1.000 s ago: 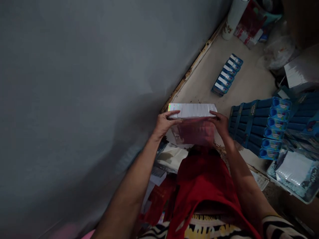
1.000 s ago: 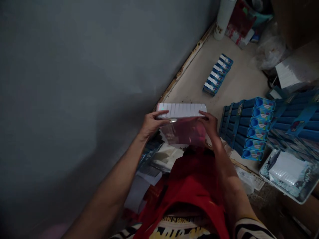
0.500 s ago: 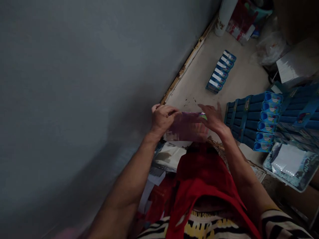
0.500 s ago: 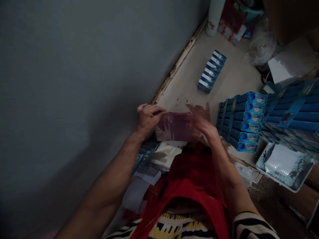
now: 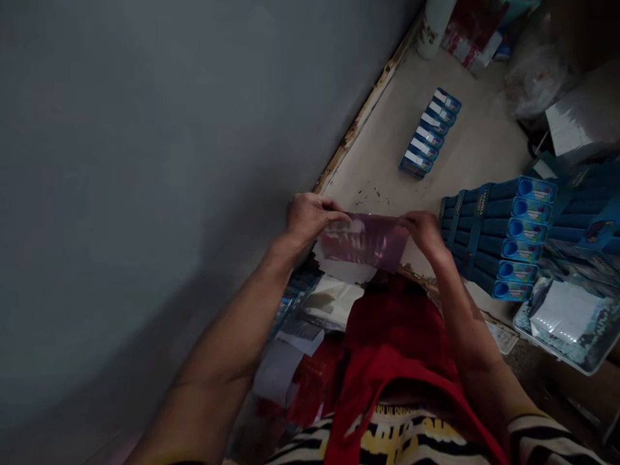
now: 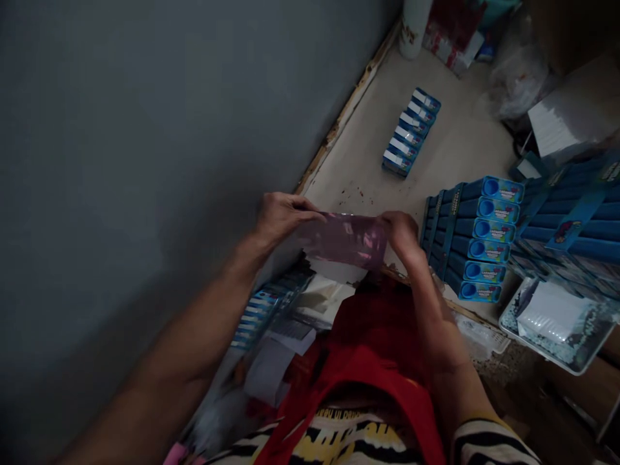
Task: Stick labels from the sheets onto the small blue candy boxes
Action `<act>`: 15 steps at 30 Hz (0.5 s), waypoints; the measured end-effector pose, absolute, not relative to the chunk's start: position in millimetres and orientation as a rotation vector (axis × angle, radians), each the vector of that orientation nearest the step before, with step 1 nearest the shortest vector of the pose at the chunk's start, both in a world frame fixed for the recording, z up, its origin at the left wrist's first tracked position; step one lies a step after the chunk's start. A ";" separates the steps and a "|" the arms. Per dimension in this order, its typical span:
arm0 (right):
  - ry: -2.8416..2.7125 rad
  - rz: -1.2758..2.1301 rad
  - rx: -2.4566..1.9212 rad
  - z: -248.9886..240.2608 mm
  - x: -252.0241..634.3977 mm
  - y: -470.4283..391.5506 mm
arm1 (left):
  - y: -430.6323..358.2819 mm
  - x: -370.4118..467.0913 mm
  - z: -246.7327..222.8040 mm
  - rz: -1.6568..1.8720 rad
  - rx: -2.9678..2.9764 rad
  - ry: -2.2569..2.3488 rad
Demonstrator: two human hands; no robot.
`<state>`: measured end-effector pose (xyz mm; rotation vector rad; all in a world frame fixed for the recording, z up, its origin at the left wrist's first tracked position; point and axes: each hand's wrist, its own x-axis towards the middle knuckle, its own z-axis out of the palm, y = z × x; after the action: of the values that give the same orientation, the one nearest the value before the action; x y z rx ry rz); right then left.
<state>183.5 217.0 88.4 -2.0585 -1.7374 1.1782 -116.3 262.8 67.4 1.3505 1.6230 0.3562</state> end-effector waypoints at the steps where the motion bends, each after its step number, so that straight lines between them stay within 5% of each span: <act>1: -1.593 1.220 -2.042 81.9 189.4 217.5 | 265.8 -121.2 61.2 0.359 1.296 1.589; 7: -0.914 1.090 -2.015 43.2 194.6 238.2 | 271.7 -119.2 16.8 0.449 0.968 1.562; 15: -1.561 0.279 -2.362 27.1 182.2 259.6 | 253.0 -69.9 -24.8 0.739 0.488 1.551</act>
<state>182.2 259.6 27.1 -2.3622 -1.5611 0.2795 -69.9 253.0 -24.8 0.4878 1.5507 0.7388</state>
